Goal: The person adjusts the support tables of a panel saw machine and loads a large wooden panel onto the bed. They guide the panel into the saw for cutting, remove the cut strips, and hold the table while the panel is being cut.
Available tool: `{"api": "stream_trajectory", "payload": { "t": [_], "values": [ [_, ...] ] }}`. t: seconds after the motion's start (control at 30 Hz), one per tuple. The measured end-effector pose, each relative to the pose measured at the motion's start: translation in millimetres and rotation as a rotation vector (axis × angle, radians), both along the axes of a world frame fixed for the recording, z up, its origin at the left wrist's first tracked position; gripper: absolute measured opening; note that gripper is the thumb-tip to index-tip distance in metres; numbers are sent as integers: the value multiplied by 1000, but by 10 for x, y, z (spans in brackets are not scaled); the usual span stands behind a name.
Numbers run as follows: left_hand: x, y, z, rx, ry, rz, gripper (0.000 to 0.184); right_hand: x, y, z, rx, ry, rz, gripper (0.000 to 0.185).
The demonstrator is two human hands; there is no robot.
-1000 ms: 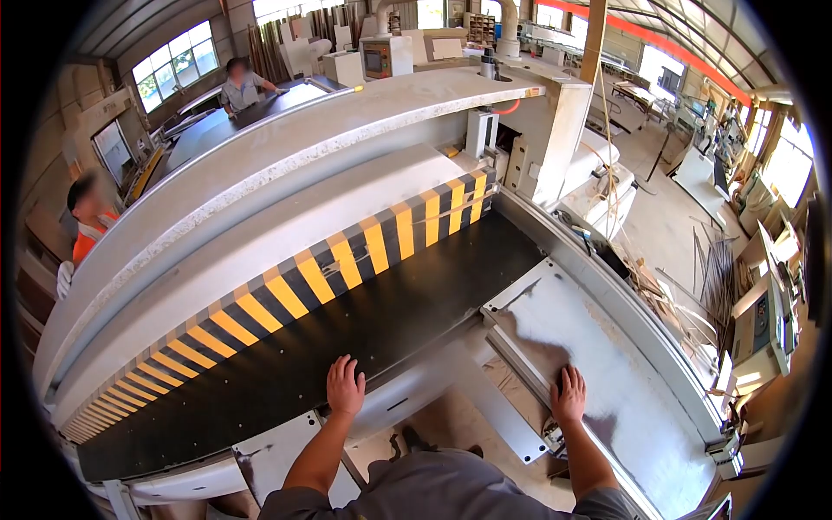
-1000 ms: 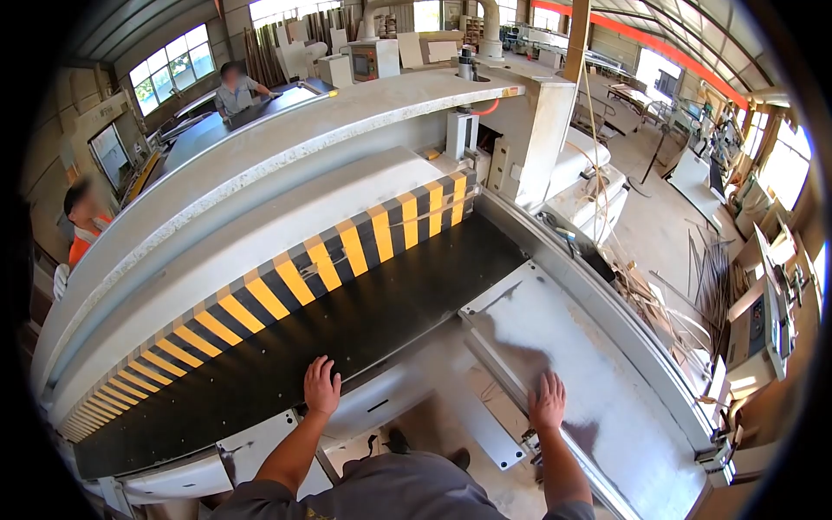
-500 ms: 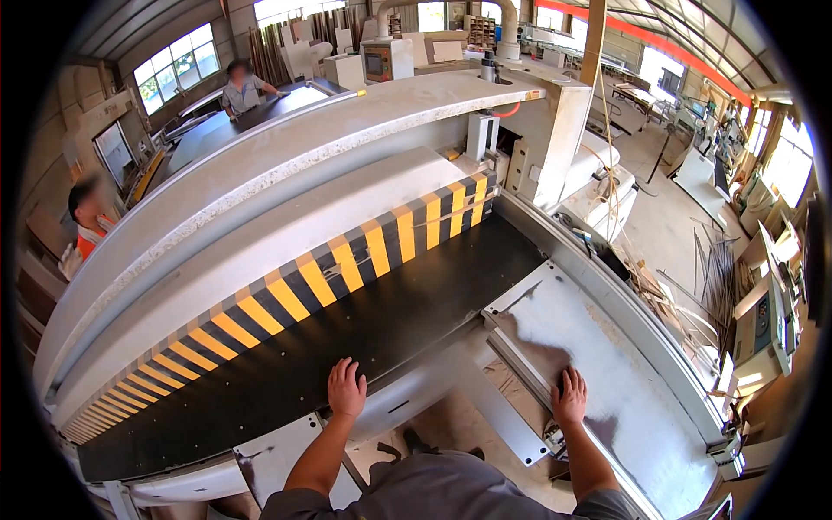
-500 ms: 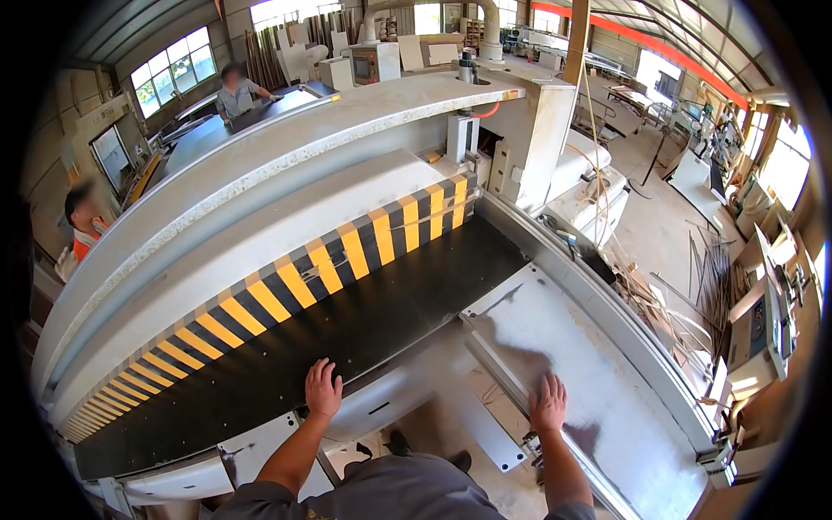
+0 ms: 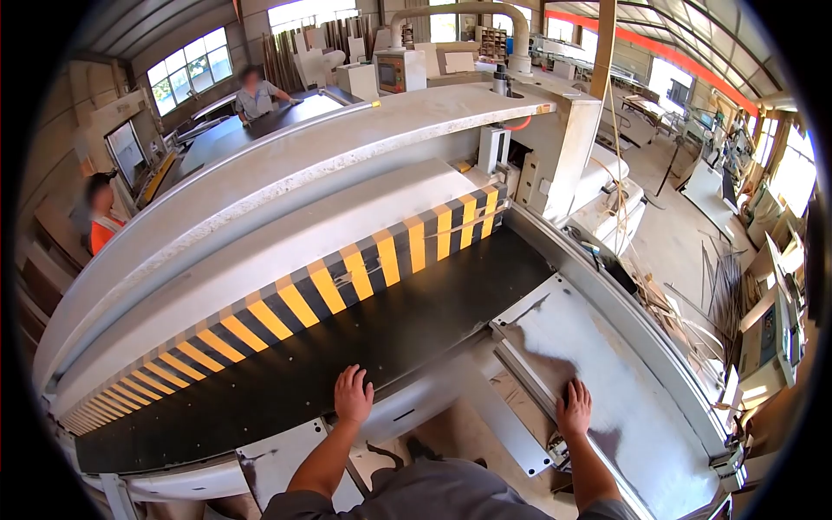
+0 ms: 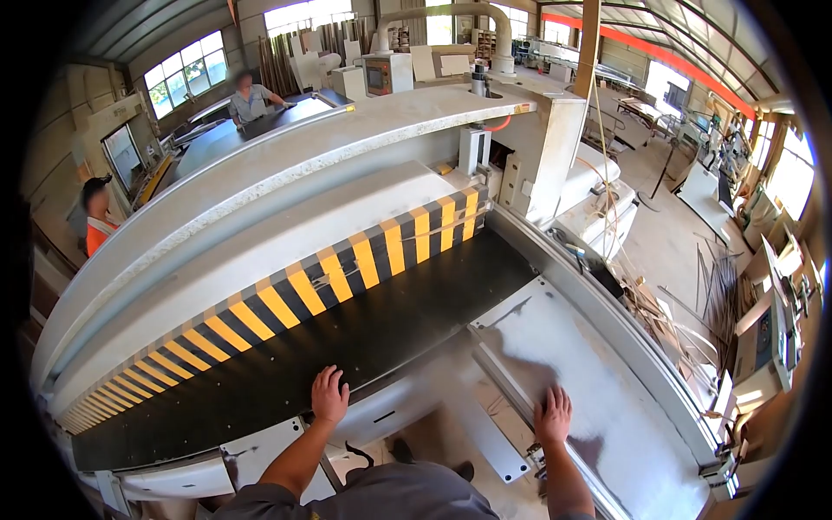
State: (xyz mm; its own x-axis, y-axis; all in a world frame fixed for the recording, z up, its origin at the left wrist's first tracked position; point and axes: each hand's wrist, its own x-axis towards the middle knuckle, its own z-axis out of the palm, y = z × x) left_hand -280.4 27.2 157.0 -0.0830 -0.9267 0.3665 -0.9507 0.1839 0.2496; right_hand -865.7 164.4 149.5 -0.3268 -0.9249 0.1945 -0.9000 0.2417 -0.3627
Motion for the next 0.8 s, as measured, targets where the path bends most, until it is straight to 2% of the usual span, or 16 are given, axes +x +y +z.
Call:
{"api": "stream_trajectory", "payload": {
  "t": [0.8],
  "values": [
    [-8,29,4,3,8,6,40,-53,35,-78,-3,17,5,61]
  ]
}}
